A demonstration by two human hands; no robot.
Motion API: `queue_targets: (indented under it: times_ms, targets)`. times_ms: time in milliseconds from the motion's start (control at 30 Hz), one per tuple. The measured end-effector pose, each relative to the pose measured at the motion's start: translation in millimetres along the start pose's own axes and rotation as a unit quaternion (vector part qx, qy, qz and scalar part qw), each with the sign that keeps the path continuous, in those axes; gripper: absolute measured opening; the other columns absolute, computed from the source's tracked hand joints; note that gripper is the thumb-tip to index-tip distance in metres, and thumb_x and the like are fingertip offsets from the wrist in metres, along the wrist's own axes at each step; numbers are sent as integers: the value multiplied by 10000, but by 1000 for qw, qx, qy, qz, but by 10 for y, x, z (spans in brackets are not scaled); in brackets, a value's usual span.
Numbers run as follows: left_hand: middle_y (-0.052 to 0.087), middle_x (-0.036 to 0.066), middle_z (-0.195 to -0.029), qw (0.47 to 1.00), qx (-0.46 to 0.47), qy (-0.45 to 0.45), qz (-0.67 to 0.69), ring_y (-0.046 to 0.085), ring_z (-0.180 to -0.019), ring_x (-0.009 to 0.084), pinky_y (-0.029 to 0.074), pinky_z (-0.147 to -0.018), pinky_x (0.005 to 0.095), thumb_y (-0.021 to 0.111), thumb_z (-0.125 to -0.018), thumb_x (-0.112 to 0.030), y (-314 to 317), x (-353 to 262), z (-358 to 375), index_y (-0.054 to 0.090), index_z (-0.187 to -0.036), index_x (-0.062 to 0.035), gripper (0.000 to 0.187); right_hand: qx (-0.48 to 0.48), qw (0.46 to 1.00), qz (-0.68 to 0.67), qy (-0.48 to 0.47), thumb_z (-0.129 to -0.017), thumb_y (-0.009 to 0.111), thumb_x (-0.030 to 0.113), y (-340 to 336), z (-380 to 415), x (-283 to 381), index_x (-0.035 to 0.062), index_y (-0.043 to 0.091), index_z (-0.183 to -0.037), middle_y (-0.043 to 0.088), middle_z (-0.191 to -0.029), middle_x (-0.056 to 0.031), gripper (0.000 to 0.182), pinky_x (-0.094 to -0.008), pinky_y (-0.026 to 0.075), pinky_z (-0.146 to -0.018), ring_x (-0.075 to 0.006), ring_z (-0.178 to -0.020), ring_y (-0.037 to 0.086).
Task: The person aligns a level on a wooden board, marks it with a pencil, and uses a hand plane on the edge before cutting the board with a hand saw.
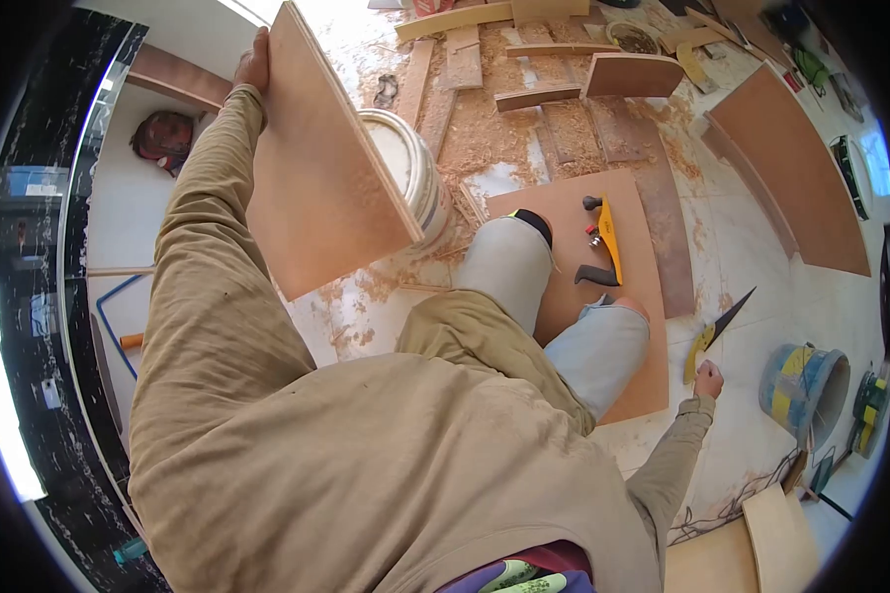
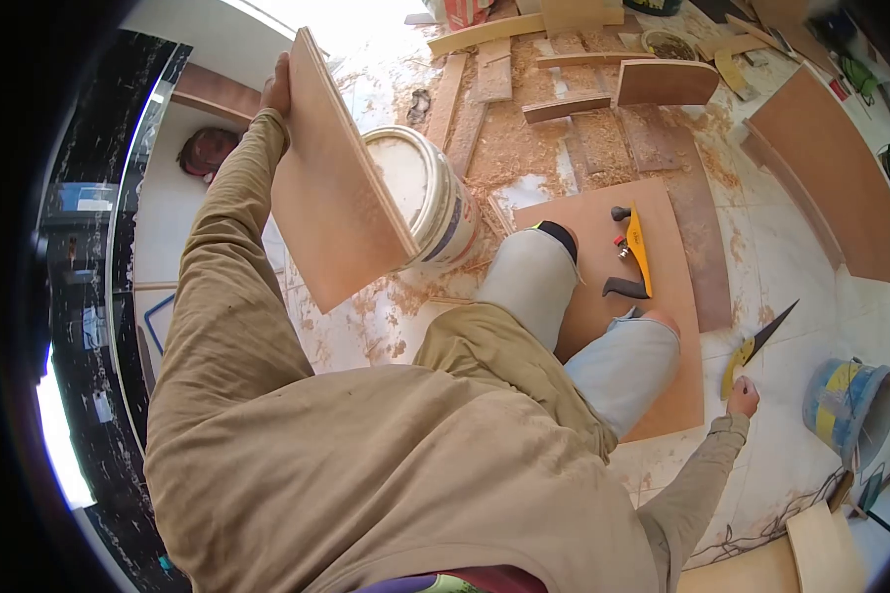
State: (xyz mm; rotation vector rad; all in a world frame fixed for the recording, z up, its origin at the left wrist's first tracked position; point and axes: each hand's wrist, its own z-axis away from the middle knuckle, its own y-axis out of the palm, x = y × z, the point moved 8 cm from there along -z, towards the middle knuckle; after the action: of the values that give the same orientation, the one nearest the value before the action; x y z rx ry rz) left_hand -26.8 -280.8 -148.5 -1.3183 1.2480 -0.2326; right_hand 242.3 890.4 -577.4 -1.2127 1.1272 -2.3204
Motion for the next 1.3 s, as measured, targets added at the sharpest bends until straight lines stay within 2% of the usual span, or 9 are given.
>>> queue_targets:
  times_ms: [167, 333, 500, 633, 800, 900, 1000, 1167, 1300]
  targets:
    - [660, 343, -1243, 992, -109, -14, -70, 581, -1283, 462, 408, -1113, 461, 224, -963, -787, -1273, 324, 41, 712, -1191, 69, 1011, 3, 988, -116, 98, -984, 610, 300, -295, 305, -187, -7, 707, -1187, 709, -829, -100, 381, -299, 452, -486, -154, -566, 620]
    - [676, 275, -1263, 962, -207, -17, -180, 598, -1248, 470, 443, -1092, 494, 221, -978, -790, -2391, -239, 562, 718, -1252, -28, 950, -27, 982, -154, 106, -982, 610, 303, -628, 96, 164, -4, 704, -1116, 697, -807, -90, 348, -297, 421, -439, -150, -520, 599]
    - [724, 226, -1190, 943, -210, 71, -250, 642, -1197, 442, 501, -1021, 507, 286, -930, -856, -2906, -1119, 876, 718, -1286, -145, 905, 17, 977, -195, -83, -1014, 575, 236, -338, -425, 1221, 9, 686, -1176, 670, -802, -68, 301, -262, 395, -438, -115, -529, 571]
    - [729, 218, -1188, 938, -204, 103, -262, 652, -1197, 418, 494, -1036, 493, 387, -902, -858, -2975, -1483, 838, 688, -1332, -149, 882, 58, 960, -178, -208, -1015, 587, 196, 71, 16, 2619, -42, 710, -1178, 694, -799, -80, 314, -273, 533, -550, -119, -601, 631]
    - [747, 211, -1131, 929, -223, 132, -264, 687, -1144, 393, 509, -1000, 490, 429, -907, -830, -2302, -1991, 1260, 707, -1291, -142, 835, 92, 941, -126, -300, -1008, 610, 189, 528, 705, 3505, -44, 700, -1206, 707, -819, -78, 319, -274, 548, -607, -127, -660, 650]
    - [755, 176, -1140, 946, -110, 161, -257, 706, -1112, 351, 521, -988, 480, 445, -905, -827, -1701, -1978, 1451, 692, -1320, -123, 853, 85, 940, -101, -316, -1011, 617, 192, 554, 1229, 3701, -33, 714, -1187, 719, -828, -83, 301, -281, 558, -650, -126, -699, 668]
    - [775, 129, -1034, 956, -115, 155, -222, 732, -1007, 311, 540, -921, 450, 558, -914, -734, -1165, -1901, 1964, 737, -1167, -121, 687, 117, 935, -114, -315, -1007, 629, 192, 610, 1422, 3546, -36, 713, -1192, 721, -834, -83, 305, -282, 561, -662, -128, -712, 670]
    - [677, 29, -748, 916, -150, 327, -176, 683, -763, 272, 538, -760, 406, 759, -897, -393, -263, -1582, 2834, 657, -866, -121, 292, 95, 943, -119, -296, -988, 629, 190, 748, 1425, 3155, -22, 732, -1151, 730, -810, -75, 288, -297, 550, -669, -133, -722, 679]
    - [646, 60, -1097, 936, -44, 347, -36, 633, -1034, 271, 571, -846, 395, 755, -858, -129, 346, -1414, 3134, 696, -1084, -149, 235, 130, 943, -94, -291, -969, 632, 247, 1065, 1334, 3309, 7, 749, -1133, 746, -813, -97, 313, -314, 554, -696, -155, -740, 706]
